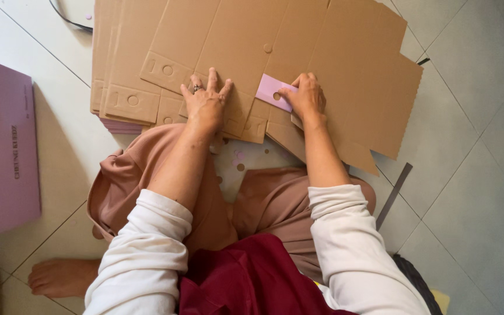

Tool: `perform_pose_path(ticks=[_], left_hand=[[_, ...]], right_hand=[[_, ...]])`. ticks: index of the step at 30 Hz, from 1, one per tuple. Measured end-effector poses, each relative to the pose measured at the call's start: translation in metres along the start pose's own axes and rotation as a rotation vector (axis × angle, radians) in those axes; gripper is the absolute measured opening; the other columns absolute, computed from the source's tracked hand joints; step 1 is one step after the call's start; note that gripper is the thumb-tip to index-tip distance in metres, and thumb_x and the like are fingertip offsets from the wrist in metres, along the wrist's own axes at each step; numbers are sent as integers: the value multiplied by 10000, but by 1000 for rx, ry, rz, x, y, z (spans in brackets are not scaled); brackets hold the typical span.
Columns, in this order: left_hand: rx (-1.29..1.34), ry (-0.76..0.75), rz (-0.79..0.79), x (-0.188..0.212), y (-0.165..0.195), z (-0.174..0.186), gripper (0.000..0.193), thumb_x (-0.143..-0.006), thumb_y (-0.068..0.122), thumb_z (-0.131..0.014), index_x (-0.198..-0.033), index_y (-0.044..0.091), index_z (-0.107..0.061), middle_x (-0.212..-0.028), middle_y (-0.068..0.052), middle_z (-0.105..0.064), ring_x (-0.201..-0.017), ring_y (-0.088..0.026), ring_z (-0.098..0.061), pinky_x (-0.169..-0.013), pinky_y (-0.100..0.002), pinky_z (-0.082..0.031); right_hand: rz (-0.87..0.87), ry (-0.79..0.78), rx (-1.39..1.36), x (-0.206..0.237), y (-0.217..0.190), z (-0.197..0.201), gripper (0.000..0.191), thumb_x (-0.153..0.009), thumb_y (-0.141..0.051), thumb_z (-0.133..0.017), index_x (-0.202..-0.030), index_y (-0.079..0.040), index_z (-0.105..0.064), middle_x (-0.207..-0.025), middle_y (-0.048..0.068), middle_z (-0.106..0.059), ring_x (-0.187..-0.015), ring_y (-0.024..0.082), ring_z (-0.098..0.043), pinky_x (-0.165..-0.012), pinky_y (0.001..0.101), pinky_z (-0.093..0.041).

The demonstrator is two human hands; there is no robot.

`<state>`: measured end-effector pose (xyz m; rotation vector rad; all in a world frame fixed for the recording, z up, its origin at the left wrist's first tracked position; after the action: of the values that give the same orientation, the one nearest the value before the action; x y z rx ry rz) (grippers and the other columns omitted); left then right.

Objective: The person assembles pink shoe boxes from flat cardboard sheets. They fold the cardboard along pre-scored lines, insert pink paper inserts, and secure the flaps to form the box shape. The person handles multiple boxes in sequence, stacking completed ones aside.

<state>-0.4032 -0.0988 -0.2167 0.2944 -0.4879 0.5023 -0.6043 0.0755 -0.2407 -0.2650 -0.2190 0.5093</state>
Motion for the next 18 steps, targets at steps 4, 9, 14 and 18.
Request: perform_pose_path(ticks=[4, 9, 14, 18], left_hand=[[0, 17, 3, 4, 1, 0, 1341, -556, 193, -983, -1625, 372, -194, -1716, -93, -45, -1511, -492, -167, -1152, -685, -236], [11, 107, 4, 3, -2, 1, 1170, -690, 162, -889, -1609, 390, -202, -1701, -96, -36, -1485, -523, -163, -1120, -718, -238], [35, 160, -10, -2, -4, -3, 1015, -804, 135, -788, -1610, 377, -222, -1706, -118, -44, -1478, -536, -174, -1106, -736, -250], [47, 85, -17, 7, -3, -3, 1226, -627, 173, -893, -1636, 359, -223, -1729, -121, -36, -1511, -521, -161, -1124, -712, -258]], right_hand=[[33, -22, 36, -4, -4, -8, 399, -760, -326, -867, -1082, -162, -696, -1167, 39, -645, -1156, 279, -602, -979, 454, -491], [328, -17, 50, 11, -38, -13, 565, -705, -231, -897, -1214, -197, -654, -1205, 89, -595, -1202, 334, -524, -1025, 527, -391], [227, -27, -88, 16, -45, 0, 642, -618, -251, -937, -1169, -176, -617, -1201, 59, -602, -1190, 333, -547, -1016, 467, -472], [121, -40, -53, 14, -45, -2, 631, -561, -236, -965, -1076, -158, -608, -1165, 54, -614, -1170, 320, -557, -973, 476, -477]])
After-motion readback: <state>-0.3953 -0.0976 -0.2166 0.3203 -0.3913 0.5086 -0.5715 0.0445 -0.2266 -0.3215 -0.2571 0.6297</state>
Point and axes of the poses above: each hand's wrist, its own x-axis away from the middle knuckle, its own z-axis out of the back of the hand, y = z × x, the point moved 5 cm from there along -x, towards the middle knuckle
